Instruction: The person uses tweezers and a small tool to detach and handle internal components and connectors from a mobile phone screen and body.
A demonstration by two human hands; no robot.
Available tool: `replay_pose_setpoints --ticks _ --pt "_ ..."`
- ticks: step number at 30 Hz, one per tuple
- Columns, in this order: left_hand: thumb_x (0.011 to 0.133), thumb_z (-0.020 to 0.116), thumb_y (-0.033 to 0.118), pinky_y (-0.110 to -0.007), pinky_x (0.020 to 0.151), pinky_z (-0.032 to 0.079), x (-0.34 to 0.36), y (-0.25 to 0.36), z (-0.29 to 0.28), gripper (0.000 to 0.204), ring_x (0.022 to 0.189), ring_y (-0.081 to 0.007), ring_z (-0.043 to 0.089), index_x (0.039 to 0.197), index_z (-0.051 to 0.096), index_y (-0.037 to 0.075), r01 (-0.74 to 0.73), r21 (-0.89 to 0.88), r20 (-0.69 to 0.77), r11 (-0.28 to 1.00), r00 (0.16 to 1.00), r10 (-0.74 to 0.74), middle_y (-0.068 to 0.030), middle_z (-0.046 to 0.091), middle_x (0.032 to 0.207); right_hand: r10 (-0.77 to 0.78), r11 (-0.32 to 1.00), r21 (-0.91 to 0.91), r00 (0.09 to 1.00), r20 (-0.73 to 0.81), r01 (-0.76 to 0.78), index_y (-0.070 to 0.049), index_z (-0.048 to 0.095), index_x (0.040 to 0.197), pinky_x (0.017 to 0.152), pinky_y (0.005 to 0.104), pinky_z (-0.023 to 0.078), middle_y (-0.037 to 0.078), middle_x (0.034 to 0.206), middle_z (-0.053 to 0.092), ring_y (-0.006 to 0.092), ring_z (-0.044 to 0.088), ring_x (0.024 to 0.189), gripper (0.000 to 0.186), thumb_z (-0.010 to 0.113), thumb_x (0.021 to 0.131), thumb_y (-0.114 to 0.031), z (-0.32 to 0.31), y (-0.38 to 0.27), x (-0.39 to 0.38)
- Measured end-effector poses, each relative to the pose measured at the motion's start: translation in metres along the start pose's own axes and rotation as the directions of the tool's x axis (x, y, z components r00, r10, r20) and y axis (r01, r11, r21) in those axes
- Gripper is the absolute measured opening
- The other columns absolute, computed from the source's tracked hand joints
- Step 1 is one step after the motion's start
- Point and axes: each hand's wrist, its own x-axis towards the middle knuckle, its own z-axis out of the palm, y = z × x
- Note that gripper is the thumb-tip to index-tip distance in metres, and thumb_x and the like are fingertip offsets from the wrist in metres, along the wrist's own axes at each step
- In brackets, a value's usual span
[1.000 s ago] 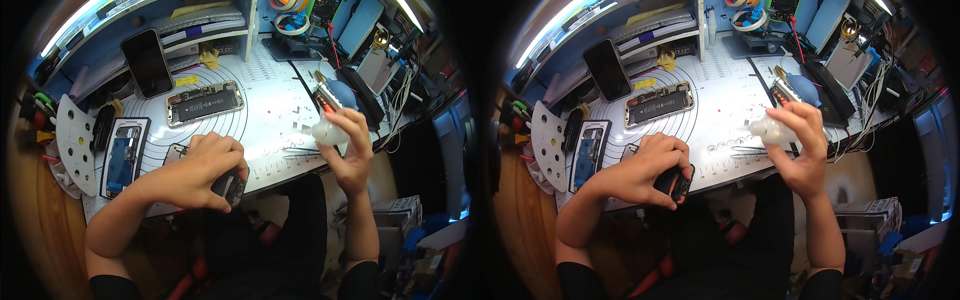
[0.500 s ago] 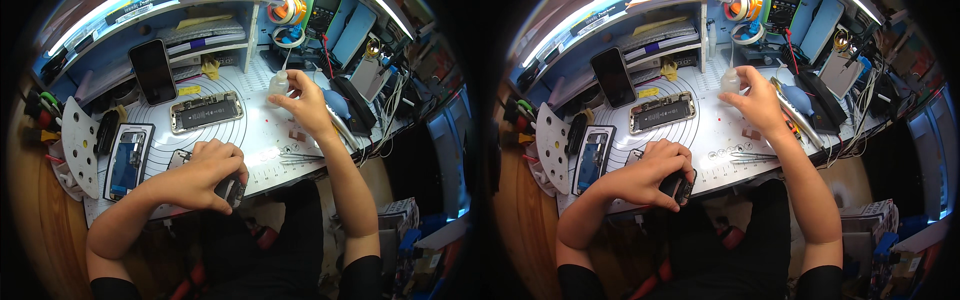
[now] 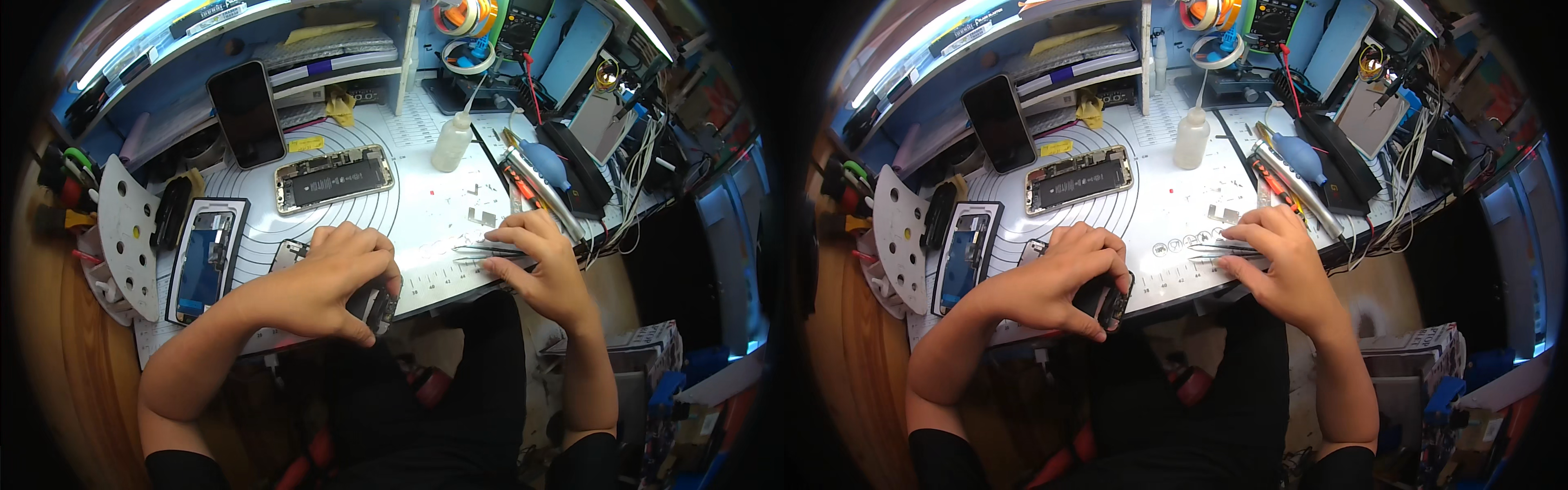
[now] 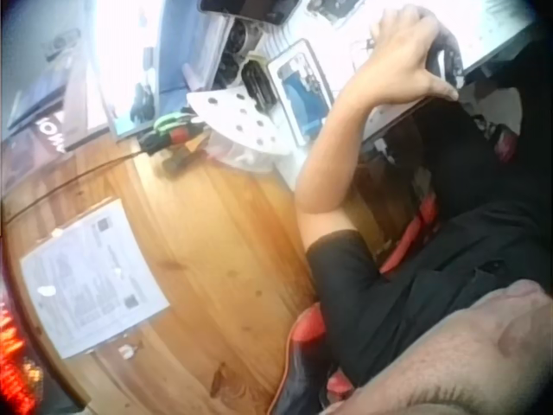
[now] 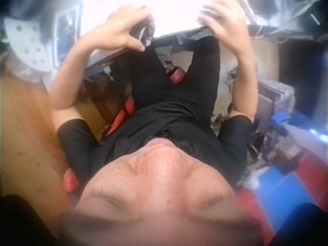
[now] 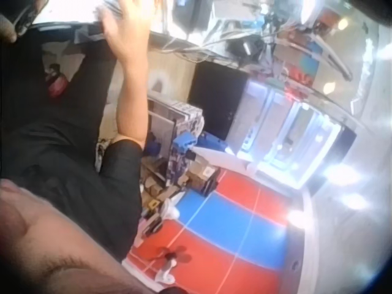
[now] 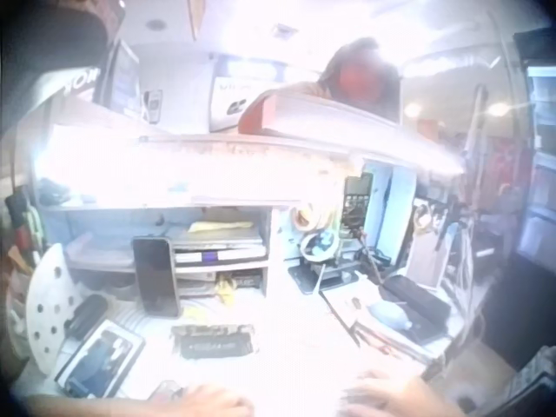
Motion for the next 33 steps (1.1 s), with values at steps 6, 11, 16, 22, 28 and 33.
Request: replay_pose_setpoints --ticks 6,11,16,22,28,33 --pt "0.07 0.098 0.031 -0.043 0.11 0.028 -0.001 0.0 -0.002 0.059 0.124 -0.0291 0.044 0.119 0.068 0.018 0.004 -0.003 0.005 1.0 1.0 -0.004 -0.0046 0.054 0.129 -0.033 0.995 -0.1 0.996 -0.079 0.025 -0.006 0.078 0.104 0.091 0.0427 0.048 0.008 0.102 0.07 0.03 0.062 0.102 0.017 0.085 0.088 -0.009 0.018 -0.002 -0.015" --pt "0.069 0.098 0.032 -0.043 0.111 0.028 0.005 0.007 -0.003 0.059 0.124 -0.0295 0.044 0.118 0.069 0.017 0.01 0.0 0.031 1.0 0.999 -0.01 -0.0047 0.055 0.129 -0.038 0.995 0.076 0.971 -0.237 0.057 -0.005 0.077 0.11 0.069 0.0393 0.057 0.01 0.1 0.071 0.0294 0.071 0.083 0.025 0.086 0.086 0.0 0.041 -0.041 -0.043" --pt "0.067 0.099 0.034 -0.044 0.112 0.029 -0.005 0.002 -0.005 0.059 0.124 -0.0302 0.046 0.115 0.07 0.017 0.056 0.032 -0.02 0.998 0.998 -0.055 -0.005 0.055 0.127 -0.122 0.982 0.104 0.954 -0.274 0.155 -0.002 0.077 0.11 0.065 0.0364 0.058 0.01 0.099 0.072 0.0265 0.072 0.079 0.03 0.084 0.082 0.003 0.076 -0.058 -0.051" --pt "0.065 0.1 0.035 -0.043 0.112 0.029 0.007 0.008 -0.005 0.062 0.123 -0.03 0.047 0.115 0.07 0.016 0.048 0.03 0.013 0.998 0.999 -0.048 -0.0048 0.055 0.126 -0.09 0.988 0.09 0.931 -0.353 0.129 -0.002 0.077 0.108 0.063 0.0357 0.056 0.008 0.096 0.071 0.0256 0.071 0.075 0.028 0.083 0.081 0.004 0.083 -0.054 -0.056" --pt "0.066 0.099 0.037 -0.042 0.111 0.029 0.002 0.008 -0.009 0.061 0.121 -0.0294 0.047 0.116 0.07 0.015 0.033 0.025 0.018 0.999 0.999 -0.034 -0.0046 0.054 0.126 -0.096 0.985 0.1 0.93 -0.355 0.139 -0.002 0.078 0.107 0.062 0.0351 0.055 0.008 0.095 0.071 0.0248 0.07 0.074 0.029 0.083 0.08 0.005 0.086 -0.058 -0.052" --pt "0.067 0.098 0.031 -0.042 0.11 0.029 0.003 0.009 -0.007 0.058 0.122 -0.0294 0.047 0.116 0.069 0.015 0.029 0.004 0.004 1.0 1.0 -0.029 -0.0047 0.055 0.125 -0.088 0.99 0.073 0.937 -0.338 0.12 -0.002 0.078 0.108 0.061 0.035 0.055 0.008 0.094 0.071 0.0245 0.069 0.073 0.03 0.083 0.079 0.005 0.085 -0.061 -0.053"
